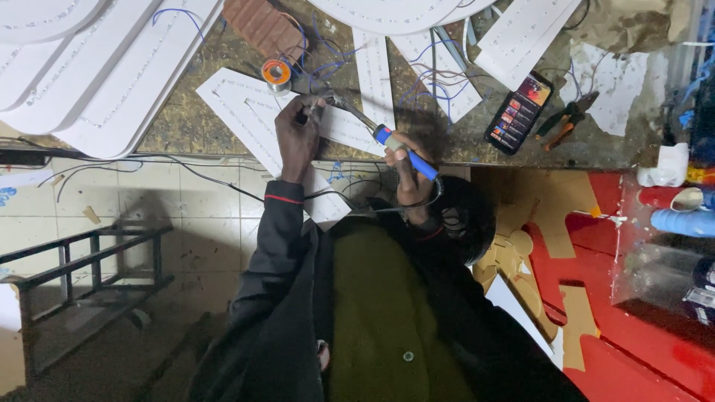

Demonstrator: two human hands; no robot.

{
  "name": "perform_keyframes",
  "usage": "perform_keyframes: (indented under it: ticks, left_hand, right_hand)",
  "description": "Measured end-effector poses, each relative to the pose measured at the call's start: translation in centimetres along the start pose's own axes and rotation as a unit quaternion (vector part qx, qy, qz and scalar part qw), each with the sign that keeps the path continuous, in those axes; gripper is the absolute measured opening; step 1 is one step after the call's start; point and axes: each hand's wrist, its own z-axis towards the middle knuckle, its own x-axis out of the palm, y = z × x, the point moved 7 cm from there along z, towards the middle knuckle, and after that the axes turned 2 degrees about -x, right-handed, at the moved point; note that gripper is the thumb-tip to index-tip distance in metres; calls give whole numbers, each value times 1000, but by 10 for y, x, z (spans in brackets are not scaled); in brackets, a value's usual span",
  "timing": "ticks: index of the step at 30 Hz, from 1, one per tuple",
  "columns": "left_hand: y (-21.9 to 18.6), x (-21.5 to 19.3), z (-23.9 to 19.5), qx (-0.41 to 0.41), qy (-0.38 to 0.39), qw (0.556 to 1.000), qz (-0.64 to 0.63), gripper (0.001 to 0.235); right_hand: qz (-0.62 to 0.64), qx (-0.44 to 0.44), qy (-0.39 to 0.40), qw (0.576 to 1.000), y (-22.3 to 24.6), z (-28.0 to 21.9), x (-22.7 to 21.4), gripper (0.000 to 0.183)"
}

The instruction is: Soldering electrical wires to LED strips on a sign component at a workbench.

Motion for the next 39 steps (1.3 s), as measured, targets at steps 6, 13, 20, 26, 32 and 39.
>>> perform_keyframes:
  ticks: [6,13,20,26,32,39]
  left_hand:
    - [-5,-1,-1,4,5,1000,11,23]
    - [-25,-3,0,-1,10,1000,-8,17]
    - [11,-9,26,-17,25,996,82,24]
    - [-108,-23,41,241,-6,970,42,5]
    - [-143,-2,45,356,-21,928,109,37]
    - [-36,55,74,422,55,842,332,37]
  right_hand:
    - [-4,-10,-6,1000,4,2,3,41]
    - [-11,-24,-24,999,8,3,-3,40]
    - [-32,-44,-80,995,8,6,-12,39]
    - [-89,13,-118,989,36,12,-13,47]
    - [-112,31,-140,983,35,12,-26,50]
    - [-76,42,-165,982,39,12,-37,46]
